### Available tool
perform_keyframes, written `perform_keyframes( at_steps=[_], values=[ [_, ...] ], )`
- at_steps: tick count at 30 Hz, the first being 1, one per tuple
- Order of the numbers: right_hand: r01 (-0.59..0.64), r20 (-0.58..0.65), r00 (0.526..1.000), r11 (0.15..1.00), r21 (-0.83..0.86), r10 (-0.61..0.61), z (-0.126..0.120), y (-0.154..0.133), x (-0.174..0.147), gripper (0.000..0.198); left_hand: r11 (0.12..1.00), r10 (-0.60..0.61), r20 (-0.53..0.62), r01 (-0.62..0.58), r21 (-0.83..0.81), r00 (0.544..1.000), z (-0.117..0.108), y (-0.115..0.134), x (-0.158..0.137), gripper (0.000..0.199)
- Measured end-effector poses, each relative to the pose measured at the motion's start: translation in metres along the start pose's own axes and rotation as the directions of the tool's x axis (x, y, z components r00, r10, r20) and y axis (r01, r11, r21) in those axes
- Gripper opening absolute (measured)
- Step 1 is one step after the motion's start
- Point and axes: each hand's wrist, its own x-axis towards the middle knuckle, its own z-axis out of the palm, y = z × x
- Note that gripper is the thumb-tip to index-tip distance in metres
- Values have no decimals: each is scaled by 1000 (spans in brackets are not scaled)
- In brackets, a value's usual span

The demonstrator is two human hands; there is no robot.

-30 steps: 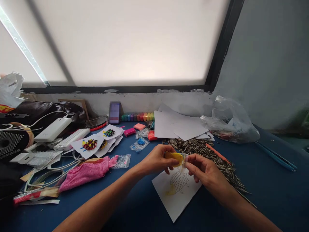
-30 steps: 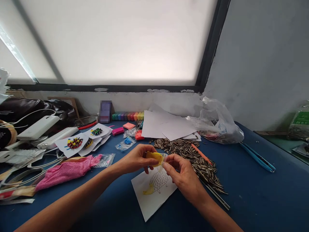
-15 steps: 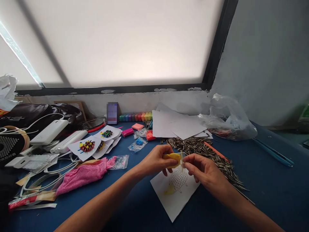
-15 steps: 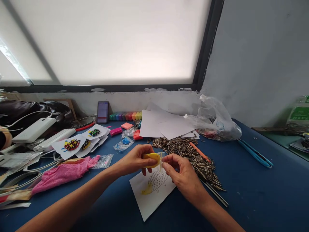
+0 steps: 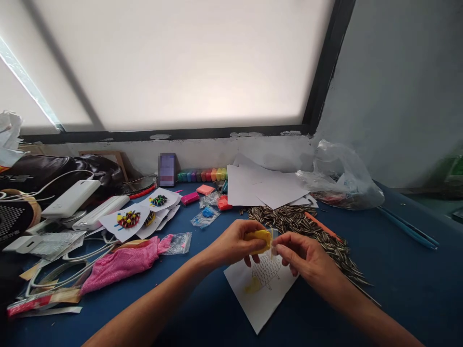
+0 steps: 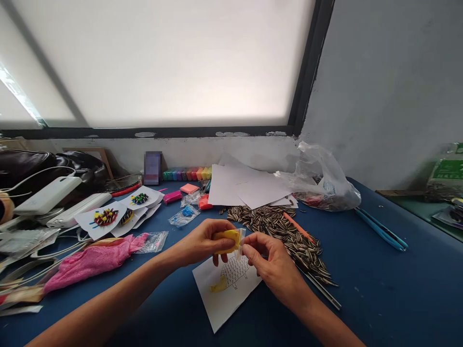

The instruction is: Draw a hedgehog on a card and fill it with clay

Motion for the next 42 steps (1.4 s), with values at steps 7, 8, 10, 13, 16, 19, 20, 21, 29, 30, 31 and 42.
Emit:
perform_keyframes(
  at_steps=[7,8,10,13,16,19,20,21,29,30,31,42],
  values=[
    [-6,9,1000,1000,-2,6,0,0,-1,25,999,-7,12,6,33,1000,6,-2,0,18],
    [-11,11,1000,1000,0,11,0,0,-1,26,999,-10,3,10,39,1000,7,-2,0,18],
    [-18,16,1000,1000,5,18,0,1,0,26,999,-16,-13,16,51,1000,7,-3,0,17],
    [-13,22,1000,1000,15,13,-1,3,0,25,998,-21,-22,23,61,1000,7,-3,1,17],
    [-14,35,999,1000,5,14,-2,4,0,24,998,-27,-29,28,57,999,7,-3,1,17],
    [-5,50,999,1000,-21,6,-2,3,0,25,998,-35,-35,37,56,999,7,-2,1,17],
    [-1,49,999,1000,-28,2,-1,3,-1,25,997,-38,-39,40,59,999,7,-1,1,17],
    [2,46,999,999,-32,0,-1,2,-1,25,997,-41,-43,43,61,998,7,-1,0,17],
    [-29,46,998,998,-57,32,0,-1,-1,23,996,-44,-63,49,73,997,7,-1,0,18],
    [-36,50,998,998,-60,39,0,-1,-1,23,996,-41,-63,46,79,997,7,-1,0,18],
    [-41,51,998,997,-62,44,0,-1,-1,23,995,-41,-64,46,85,997,7,0,0,18],
    [-46,53,997,999,-11,47,-1,0,-1,19,997,-33,-3,33,70,999,8,3,-2,21]
  ],
)
